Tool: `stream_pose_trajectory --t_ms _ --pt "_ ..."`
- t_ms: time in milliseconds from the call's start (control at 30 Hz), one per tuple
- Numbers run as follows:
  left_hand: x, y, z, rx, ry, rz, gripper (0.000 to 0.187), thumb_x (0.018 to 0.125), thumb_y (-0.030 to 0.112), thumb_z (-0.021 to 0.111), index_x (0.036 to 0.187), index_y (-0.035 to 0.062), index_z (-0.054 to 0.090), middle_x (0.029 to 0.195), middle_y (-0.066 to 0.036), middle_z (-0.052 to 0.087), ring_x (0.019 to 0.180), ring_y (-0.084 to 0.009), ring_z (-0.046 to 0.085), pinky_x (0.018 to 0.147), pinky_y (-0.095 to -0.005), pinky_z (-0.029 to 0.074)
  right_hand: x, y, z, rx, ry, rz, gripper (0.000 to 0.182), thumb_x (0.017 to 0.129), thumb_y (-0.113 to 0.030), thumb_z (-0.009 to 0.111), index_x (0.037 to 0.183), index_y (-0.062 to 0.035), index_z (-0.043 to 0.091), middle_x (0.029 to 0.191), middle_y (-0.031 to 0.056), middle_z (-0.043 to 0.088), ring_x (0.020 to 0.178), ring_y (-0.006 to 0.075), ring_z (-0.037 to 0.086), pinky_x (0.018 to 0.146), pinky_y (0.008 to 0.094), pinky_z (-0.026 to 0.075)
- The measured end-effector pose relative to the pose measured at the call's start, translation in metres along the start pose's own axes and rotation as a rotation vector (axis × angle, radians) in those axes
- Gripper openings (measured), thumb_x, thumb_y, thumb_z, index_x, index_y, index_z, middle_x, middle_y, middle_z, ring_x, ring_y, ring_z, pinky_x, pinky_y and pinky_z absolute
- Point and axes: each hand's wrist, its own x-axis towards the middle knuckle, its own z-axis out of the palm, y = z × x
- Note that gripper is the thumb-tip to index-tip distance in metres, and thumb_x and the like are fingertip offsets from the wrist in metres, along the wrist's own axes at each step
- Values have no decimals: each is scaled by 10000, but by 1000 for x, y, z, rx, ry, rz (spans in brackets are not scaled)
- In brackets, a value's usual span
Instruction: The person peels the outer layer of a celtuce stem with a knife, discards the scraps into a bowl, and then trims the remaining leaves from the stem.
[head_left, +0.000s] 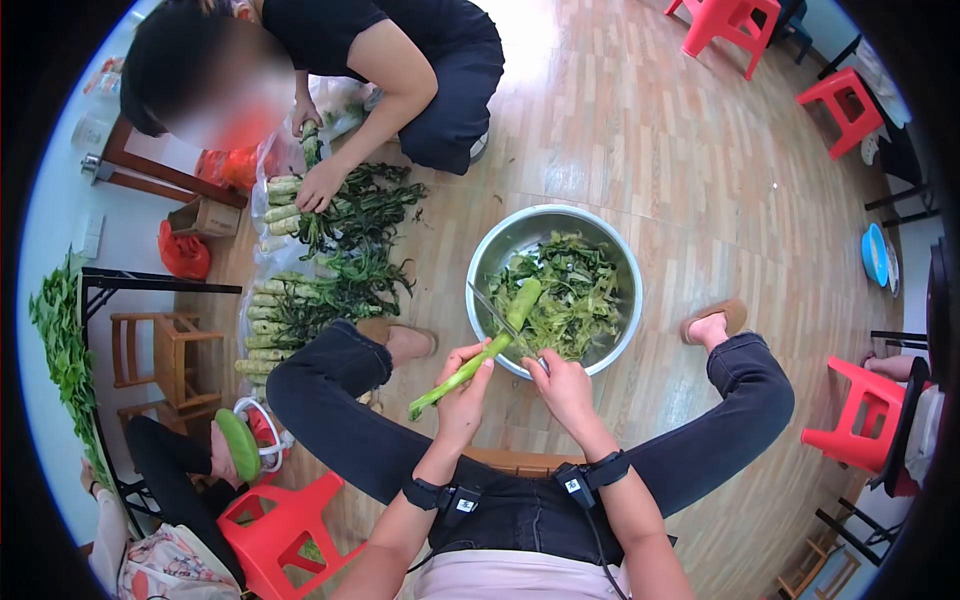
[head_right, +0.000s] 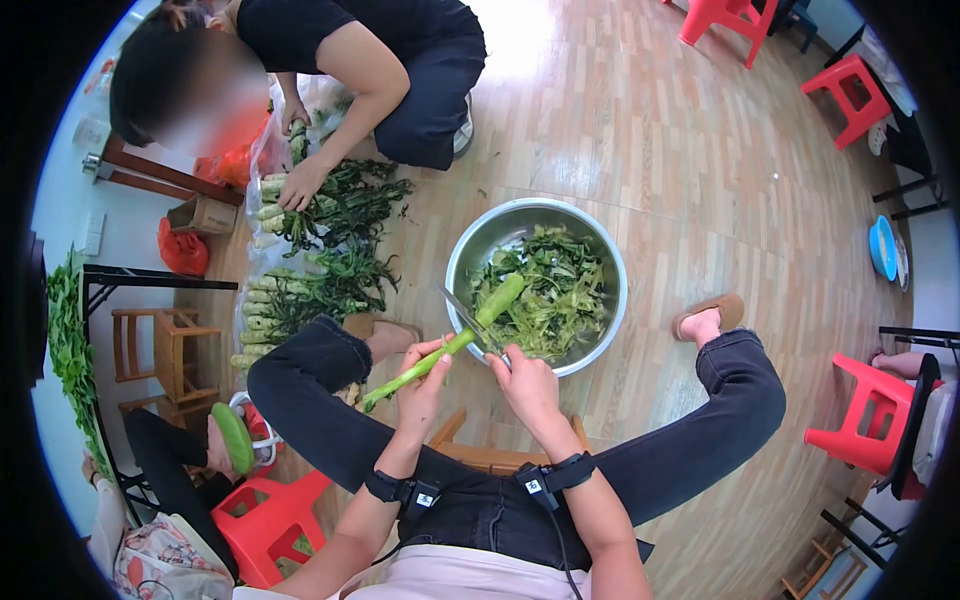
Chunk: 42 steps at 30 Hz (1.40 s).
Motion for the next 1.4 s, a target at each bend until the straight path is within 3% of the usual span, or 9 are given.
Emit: stream_pose_trajectory --t_ms 267,333,433,767,833,867,1033,1233,1400 --pt "0 -5 0 21 -9 9 218 861 47 576 1073 -2 553 1048 -65 598 878 -81 546 786 -221 438 19 34 27 85 8 121 378 862 -419 535 817 -52 614 607 183 587 637 371 604 571 443 464" --pt "3 -4 2 18 -6 29 233 858 51 583 1084 0 556 1032 -60 597 875 -83 544 780 -222 436 24 49 39 342 -35 207 401 869 -414 527 794 -28 606 609 184 573 607 347 589 553 413 439" --pt "16 -5 4 127 -12 34 256 852 61 596 1100 9 559 1017 -56 597 868 -96 547 777 -229 436 22 55 43 418 -53 251 402 876 -404 523 789 -21 603 595 167 559 574 313 568 536 386 413" --pt "48 -22 15 175 56 37 266 869 124 595 1112 22 559 925 -64 648 864 -118 591 765 -245 454 4 3 26 352 3 111 335 875 -376 546 871 -46 605 551 147 545 515 313 567 495 385 410" --pt "49 -23 14 187 65 49 269 874 136 593 1114 22 555 909 -65 652 860 -118 595 762 -249 457 6 1 31 379 32 169 268 880 -286 566 853 -21 596 520 111 482 457 176 453 465 323 364" --pt "48 -25 13 224 67 66 274 876 145 593 1118 22 552 909 -67 651 857 -117 594 759 -250 457 8 1 31 381 32 173 268 880 -286 566 853 -21 596 520 111 482 457 176 453 465 323 364" --pt "48 -34 12 263 94 144 282 884 168 594 1116 17 542 916 -68 644 837 -111 583 748 -244 455 12 6 40 227 73 142 304 880 -328 546 848 -32 605 560 170 551 525 337 563 497 392 414" --pt "45 -35 12 219 108 106 269 892 164 589 1099 3 531 930 -63 623 833 -92 559 744 -227 444 22 15 46 229 13 152 340 885 -382 517 895 -53 602 602 194 587 613 391 599 536 457 453" --pt "49 -35 8 240 116 154 244 881 151 603 1060 -1 536 895 -55 613 810 -93 555 728 -226 444 17 1 43 284 -3 141 341 884 -391 520 892 -59 600 601 191 587 610 388 601 529 458 450"
